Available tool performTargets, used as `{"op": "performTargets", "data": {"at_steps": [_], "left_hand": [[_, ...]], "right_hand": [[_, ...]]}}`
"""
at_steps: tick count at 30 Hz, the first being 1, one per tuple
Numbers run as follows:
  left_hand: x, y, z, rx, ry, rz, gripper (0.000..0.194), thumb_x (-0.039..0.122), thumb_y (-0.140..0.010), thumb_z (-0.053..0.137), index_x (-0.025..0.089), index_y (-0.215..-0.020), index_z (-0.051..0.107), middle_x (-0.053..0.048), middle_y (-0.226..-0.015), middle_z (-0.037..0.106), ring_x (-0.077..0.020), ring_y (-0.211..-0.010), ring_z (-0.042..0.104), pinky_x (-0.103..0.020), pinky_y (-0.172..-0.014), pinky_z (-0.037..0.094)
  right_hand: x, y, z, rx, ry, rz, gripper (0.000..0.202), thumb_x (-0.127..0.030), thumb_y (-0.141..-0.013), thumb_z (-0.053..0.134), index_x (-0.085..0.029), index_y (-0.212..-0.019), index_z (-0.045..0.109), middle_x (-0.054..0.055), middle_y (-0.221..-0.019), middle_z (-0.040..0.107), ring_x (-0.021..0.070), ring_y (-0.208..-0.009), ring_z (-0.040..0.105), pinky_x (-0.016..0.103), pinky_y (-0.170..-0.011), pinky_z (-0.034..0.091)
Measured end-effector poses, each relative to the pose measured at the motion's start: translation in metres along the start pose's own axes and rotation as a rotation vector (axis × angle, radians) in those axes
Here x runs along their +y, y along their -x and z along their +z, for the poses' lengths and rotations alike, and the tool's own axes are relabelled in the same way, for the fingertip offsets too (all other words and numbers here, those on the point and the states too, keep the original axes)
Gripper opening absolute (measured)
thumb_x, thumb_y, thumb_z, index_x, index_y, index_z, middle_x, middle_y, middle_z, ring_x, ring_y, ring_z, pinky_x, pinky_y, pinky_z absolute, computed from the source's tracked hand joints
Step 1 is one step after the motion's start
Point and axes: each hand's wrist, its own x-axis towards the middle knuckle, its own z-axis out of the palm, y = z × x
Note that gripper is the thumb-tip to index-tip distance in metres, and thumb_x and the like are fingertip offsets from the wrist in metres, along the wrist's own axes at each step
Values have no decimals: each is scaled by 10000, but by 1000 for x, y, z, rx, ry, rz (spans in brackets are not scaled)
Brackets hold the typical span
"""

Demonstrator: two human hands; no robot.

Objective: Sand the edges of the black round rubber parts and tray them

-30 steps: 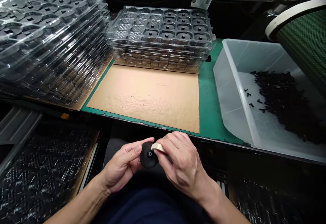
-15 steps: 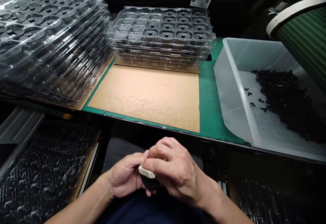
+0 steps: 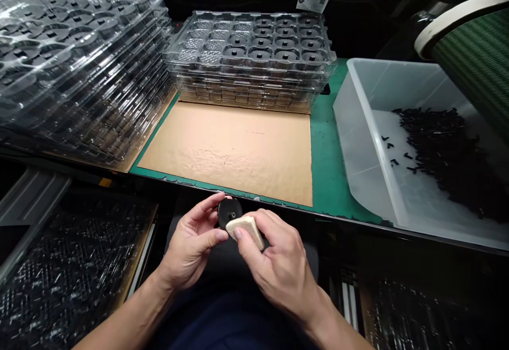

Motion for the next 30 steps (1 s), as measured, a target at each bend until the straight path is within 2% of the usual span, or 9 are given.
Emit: {"op": "performTargets", "data": {"at_steps": [5,8,10,13,16,18,20,25,30], "left_hand": [[7,4,-10,-61,23,-139,588,170,-694,936,294,-1247,776,-62,-1257,757,-215,-1137,684,-248,-936,557],[1,6,-15,-115,64,-250,552,242,-745,916,277,-1274,764,-79,-1291,744,-226,-1141,688,-253,-912,567],[-2,8,-14,-130,107,-250,565,278,-758,911,259,-1299,751,-93,-1290,744,-243,-1162,686,-273,-945,558],[-1,9,-10,-137,171,-183,594,297,-753,915,253,-1317,738,-101,-1300,742,-282,-1270,645,-321,-1064,503],[3,9,-6,-145,195,-132,565,287,-766,900,264,-1308,741,-88,-1309,742,-286,-1314,623,-330,-1109,470],[4,9,-3,-160,166,-121,535,272,-798,867,271,-1316,735,-83,-1300,747,-276,-1294,638,-327,-1096,483],[2,8,0,-167,84,-110,494,264,-833,829,265,-1318,734,-89,-1280,756,-273,-1256,661,-330,-1071,503],[-4,0,7,-54,-190,-97,340,348,-861,816,197,-1166,801,-107,-1011,818,-278,-1022,748,-360,-961,558],[-13,-1,11,-118,-157,-117,504,337,-895,782,223,-1377,687,-100,-1144,788,-252,-1110,711,-330,-1001,523]], "right_hand": [[10,-7,-8,14,277,-116,263,-235,-1079,491,-182,-861,628,38,-797,582,200,-754,517,343,-744,370],[21,-14,-9,42,329,-171,212,-247,-1089,503,-181,-977,670,65,-903,651,220,-840,591,354,-797,409],[32,-17,-9,106,217,-107,174,-271,-1075,537,-189,-1146,673,66,-1006,686,214,-884,637,337,-813,461],[45,-14,-9,172,-184,171,290,-388,-1048,592,-205,-1272,607,33,-953,680,176,-736,646,282,-688,532],[47,-1,-3,44,-678,431,375,-553,-1030,590,-184,-1094,599,-15,-728,564,146,-553,534,230,-490,491],[42,8,2,-93,-807,502,469,-632,-1038,556,-174,-944,584,-33,-654,473,119,-494,424,195,-404,389],[32,16,8,-164,-719,465,518,-631,-1061,533,-170,-826,547,-31,-650,431,103,-513,363,188,-421,311],[15,22,13,-69,-412,183,459,-449,-1110,484,-176,-742,463,2,-730,479,132,-662,429,248,-612,358],[21,24,13,61,-472,261,458,-430,-1114,505,-182,-731,460,-20,-683,444,118,-603,379,236,-547,320]]}}
